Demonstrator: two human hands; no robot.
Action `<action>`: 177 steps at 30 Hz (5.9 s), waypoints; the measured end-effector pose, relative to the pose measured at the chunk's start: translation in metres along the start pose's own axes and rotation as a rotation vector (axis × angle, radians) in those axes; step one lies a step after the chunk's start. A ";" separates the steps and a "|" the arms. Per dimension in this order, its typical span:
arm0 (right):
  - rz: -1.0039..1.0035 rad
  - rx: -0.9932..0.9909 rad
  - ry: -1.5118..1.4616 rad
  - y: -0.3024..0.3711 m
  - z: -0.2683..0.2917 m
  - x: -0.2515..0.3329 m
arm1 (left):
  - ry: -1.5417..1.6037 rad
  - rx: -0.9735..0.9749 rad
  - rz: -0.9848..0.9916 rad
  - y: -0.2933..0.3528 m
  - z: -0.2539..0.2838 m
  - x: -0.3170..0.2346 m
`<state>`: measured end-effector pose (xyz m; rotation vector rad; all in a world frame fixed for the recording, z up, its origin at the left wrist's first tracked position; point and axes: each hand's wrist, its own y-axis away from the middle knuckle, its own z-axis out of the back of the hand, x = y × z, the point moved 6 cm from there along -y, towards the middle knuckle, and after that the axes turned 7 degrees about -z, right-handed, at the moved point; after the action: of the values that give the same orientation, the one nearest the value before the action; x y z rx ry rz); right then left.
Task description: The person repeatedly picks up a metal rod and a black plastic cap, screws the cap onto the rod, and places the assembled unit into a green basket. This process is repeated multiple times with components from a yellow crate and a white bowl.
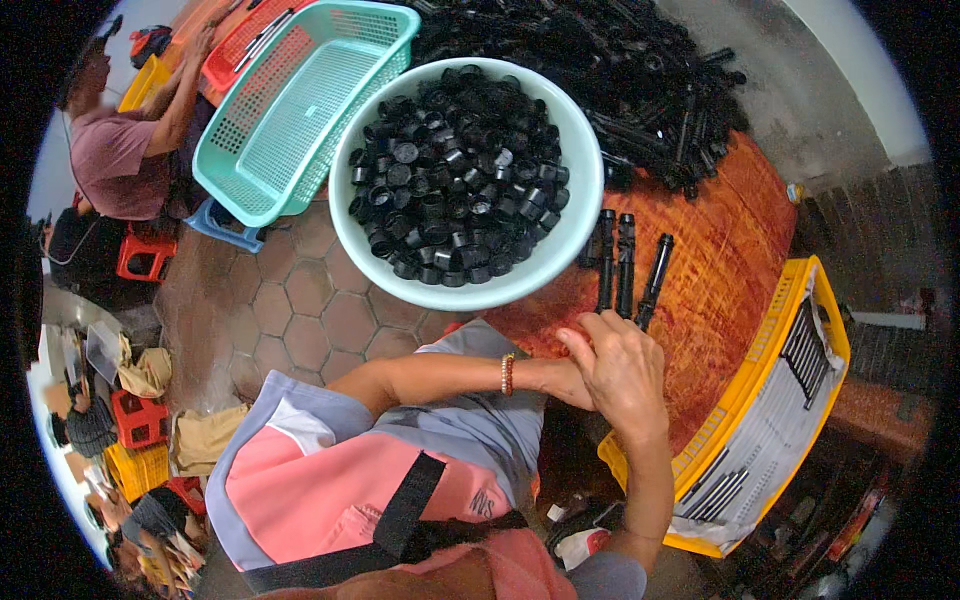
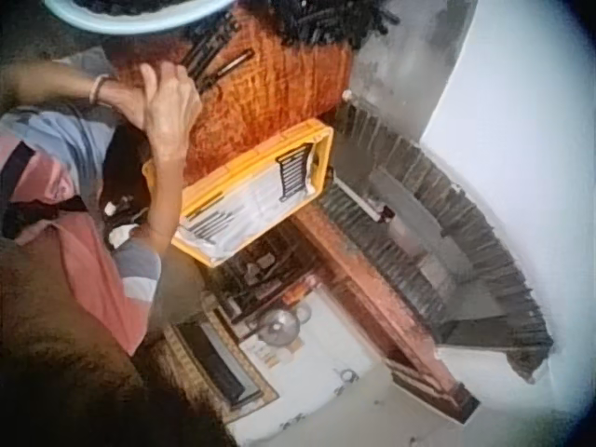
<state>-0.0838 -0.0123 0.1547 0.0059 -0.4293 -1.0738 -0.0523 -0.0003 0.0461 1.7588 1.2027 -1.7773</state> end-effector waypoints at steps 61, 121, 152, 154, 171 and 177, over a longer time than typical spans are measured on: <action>-0.134 -0.814 -0.753 0.068 0.010 -0.065 | -0.457 -0.402 -0.118 0.039 0.010 -0.013; -0.495 -0.901 0.113 0.102 -0.113 -0.133 | -0.416 -1.730 0.201 0.382 0.338 -0.173; -0.610 -0.341 -0.322 -0.017 -0.078 -0.177 | -0.333 -0.930 -0.218 0.144 0.083 -0.116; -0.585 -0.484 -0.268 -0.011 -0.082 -0.190 | -0.271 -0.835 -0.209 0.133 0.058 -0.099; -0.054 -0.409 -0.909 0.143 -0.055 -0.066 | -0.711 0.107 0.122 0.058 -0.024 -0.034; -0.663 -0.648 -0.618 0.228 0.010 -0.173 | -0.264 -0.338 0.407 0.083 0.004 0.002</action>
<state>0.0363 0.2472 0.1540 -0.8250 -0.6328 -1.8380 0.0080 -0.0495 0.0181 1.4016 0.8963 -1.4178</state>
